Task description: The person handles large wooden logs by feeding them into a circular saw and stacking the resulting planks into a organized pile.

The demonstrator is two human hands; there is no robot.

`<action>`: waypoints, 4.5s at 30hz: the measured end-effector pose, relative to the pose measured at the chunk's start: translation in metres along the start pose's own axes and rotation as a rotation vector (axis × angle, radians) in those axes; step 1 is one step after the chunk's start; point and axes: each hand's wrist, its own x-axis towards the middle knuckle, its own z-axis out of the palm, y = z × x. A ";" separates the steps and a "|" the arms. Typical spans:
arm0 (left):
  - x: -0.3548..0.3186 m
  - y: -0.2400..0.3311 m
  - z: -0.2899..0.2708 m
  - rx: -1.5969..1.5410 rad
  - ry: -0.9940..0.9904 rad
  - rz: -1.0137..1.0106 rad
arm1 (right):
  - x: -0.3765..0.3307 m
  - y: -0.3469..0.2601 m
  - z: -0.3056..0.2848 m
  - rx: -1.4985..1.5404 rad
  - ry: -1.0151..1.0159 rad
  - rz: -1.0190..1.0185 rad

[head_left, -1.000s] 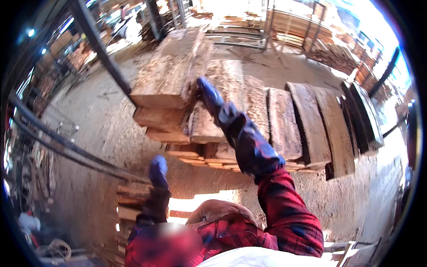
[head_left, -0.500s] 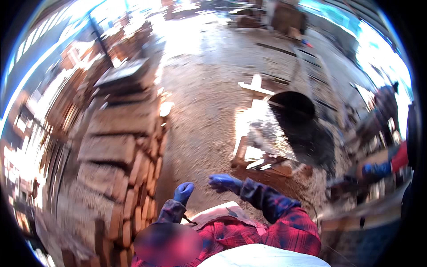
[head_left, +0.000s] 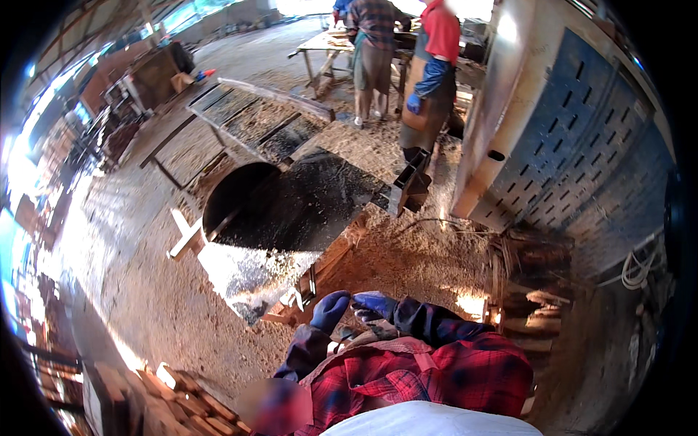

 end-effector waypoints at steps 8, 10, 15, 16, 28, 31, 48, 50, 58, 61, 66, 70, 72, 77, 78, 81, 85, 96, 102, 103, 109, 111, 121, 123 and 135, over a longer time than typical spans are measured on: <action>0.076 -0.054 -0.066 -0.051 -0.041 -0.105 | 0.006 -0.032 0.030 -0.161 0.107 -0.278; 0.083 0.002 -0.074 0.124 0.060 -0.250 | 0.033 -0.015 0.005 -0.215 0.021 -0.391; 0.091 -0.053 -0.153 0.919 0.211 -0.294 | 0.027 -0.050 0.038 -0.258 -0.062 -0.370; 0.097 -0.064 -0.159 0.738 0.027 -0.501 | 0.026 -0.050 0.037 -0.257 -0.012 -0.356; 0.155 -0.052 -0.100 0.971 -0.182 -0.264 | 0.028 -0.070 -0.018 -0.104 0.042 -0.454; 0.171 -0.045 -0.071 1.039 -0.157 -0.267 | 0.015 -0.078 -0.017 -0.017 0.074 -0.389; 0.117 -0.037 -0.123 0.776 -0.083 -0.456 | 0.014 -0.069 0.008 -0.176 0.116 -0.166; 0.115 -0.012 -0.119 0.915 -0.183 -0.517 | 0.016 -0.066 0.013 -0.186 0.091 -0.137; 0.094 -0.041 -0.137 0.868 -0.128 -0.419 | 0.038 -0.059 0.047 -0.266 0.022 -0.090; 0.090 -0.044 -0.144 0.861 -0.105 -0.458 | 0.049 -0.056 0.054 -0.279 -0.029 -0.097; 0.088 -0.053 -0.147 0.865 -0.035 -0.500 | 0.053 -0.056 0.059 -0.289 -0.049 -0.109; 0.085 -0.036 -0.149 0.812 -0.134 -0.511 | 0.051 -0.067 0.062 -0.302 -0.007 -0.123; 0.086 -0.024 -0.144 0.854 -0.033 -0.592 | 0.053 -0.074 0.057 -0.317 -0.003 -0.122; 0.090 -0.096 -0.160 0.418 0.240 -0.371 | 0.058 -0.123 0.051 -0.332 0.009 -0.220; 0.098 -0.097 -0.150 0.387 0.269 -0.317 | 0.060 -0.135 0.039 -0.331 0.001 -0.260; 0.136 -0.028 -0.124 0.134 0.036 -0.352 | 0.061 -0.199 0.004 -0.258 0.049 -0.516; 0.208 -0.037 -0.086 -0.094 0.037 -0.126 | 0.067 -0.335 -0.043 -0.571 0.197 -1.096; 0.446 -0.012 0.027 -0.402 0.539 -0.334 | 0.171 -0.522 -0.237 -0.421 0.105 -0.088; 0.482 -0.025 0.046 -0.496 0.586 -0.272 | 0.165 -0.508 -0.204 -0.988 0.250 -0.346; 0.473 -0.012 0.038 -0.629 0.548 -0.242 | 0.166 -0.523 -0.193 -1.119 0.202 -0.302; 0.483 0.040 0.064 -0.827 0.780 -0.157 | 0.247 -0.514 -0.276 -0.742 0.159 -0.246; 0.486 0.038 0.056 -0.633 0.836 -0.174 | 0.257 -0.511 -0.240 -0.194 0.022 -0.031; 0.525 0.029 0.008 -0.207 0.744 -0.378 | 0.288 -0.581 -0.200 -0.316 -0.097 -0.033; 0.530 0.019 0.006 -0.501 0.732 0.009 | 0.296 -0.582 -0.204 -0.361 -0.154 -0.088; 0.396 0.038 0.088 -0.571 0.395 -0.272 | 0.231 -0.496 -0.304 -0.302 -0.255 0.067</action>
